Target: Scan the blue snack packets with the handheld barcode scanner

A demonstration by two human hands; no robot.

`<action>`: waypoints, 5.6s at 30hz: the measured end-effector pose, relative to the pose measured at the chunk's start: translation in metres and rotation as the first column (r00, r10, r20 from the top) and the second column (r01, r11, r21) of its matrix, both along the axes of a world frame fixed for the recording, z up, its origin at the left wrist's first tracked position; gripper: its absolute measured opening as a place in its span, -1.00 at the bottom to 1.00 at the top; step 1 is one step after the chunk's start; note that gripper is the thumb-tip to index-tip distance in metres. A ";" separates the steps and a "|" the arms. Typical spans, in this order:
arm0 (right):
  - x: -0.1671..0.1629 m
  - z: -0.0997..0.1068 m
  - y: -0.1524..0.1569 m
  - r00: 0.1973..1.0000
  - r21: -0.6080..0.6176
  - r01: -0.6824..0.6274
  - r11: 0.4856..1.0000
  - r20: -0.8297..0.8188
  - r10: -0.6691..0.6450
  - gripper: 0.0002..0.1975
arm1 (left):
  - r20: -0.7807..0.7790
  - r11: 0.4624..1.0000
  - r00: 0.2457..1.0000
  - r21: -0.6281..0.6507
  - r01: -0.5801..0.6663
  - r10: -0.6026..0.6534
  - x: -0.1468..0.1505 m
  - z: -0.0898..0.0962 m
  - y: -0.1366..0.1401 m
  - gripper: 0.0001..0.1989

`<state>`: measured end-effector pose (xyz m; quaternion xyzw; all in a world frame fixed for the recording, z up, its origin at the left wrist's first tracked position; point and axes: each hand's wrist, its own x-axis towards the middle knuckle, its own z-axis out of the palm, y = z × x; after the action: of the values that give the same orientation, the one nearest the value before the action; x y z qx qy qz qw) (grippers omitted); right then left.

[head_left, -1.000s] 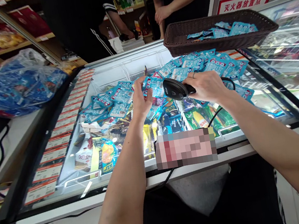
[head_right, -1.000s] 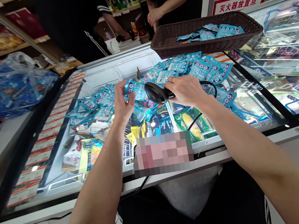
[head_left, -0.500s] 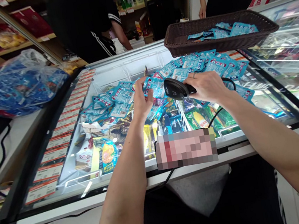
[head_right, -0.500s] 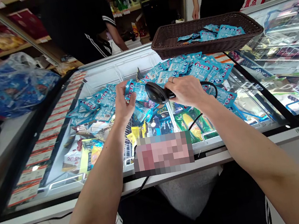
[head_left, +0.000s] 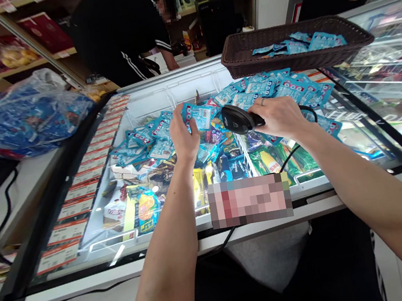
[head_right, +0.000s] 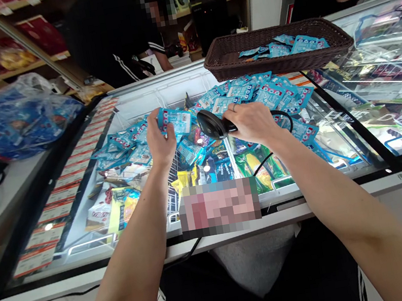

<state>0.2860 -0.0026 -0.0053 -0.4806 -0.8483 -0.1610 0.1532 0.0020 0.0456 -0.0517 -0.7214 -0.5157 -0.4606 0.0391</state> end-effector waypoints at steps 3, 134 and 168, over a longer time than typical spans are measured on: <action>0.002 -0.002 0.002 1.000 0.006 0.025 1.000 -0.012 -0.024 -0.72 | 0.044 0.984 0.983 0.015 -0.178 0.177 -0.012 0.002 0.001 -0.52; 0.004 -0.002 0.003 0.996 0.019 0.062 0.998 -0.063 -0.061 -0.69 | -0.371 0.967 0.922 -0.175 -0.184 0.108 -0.002 -0.003 -0.010 -0.66; 0.015 -0.004 0.011 0.978 -0.001 0.192 0.981 -0.085 -0.192 -0.68 | -0.464 0.959 0.847 -0.231 0.167 -0.259 0.024 0.016 -0.015 -0.58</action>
<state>0.3008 0.0080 -0.0090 -0.5661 -0.7901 -0.1575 0.1746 0.0259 0.0309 -0.0360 -0.8677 -0.4451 -0.2153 0.0509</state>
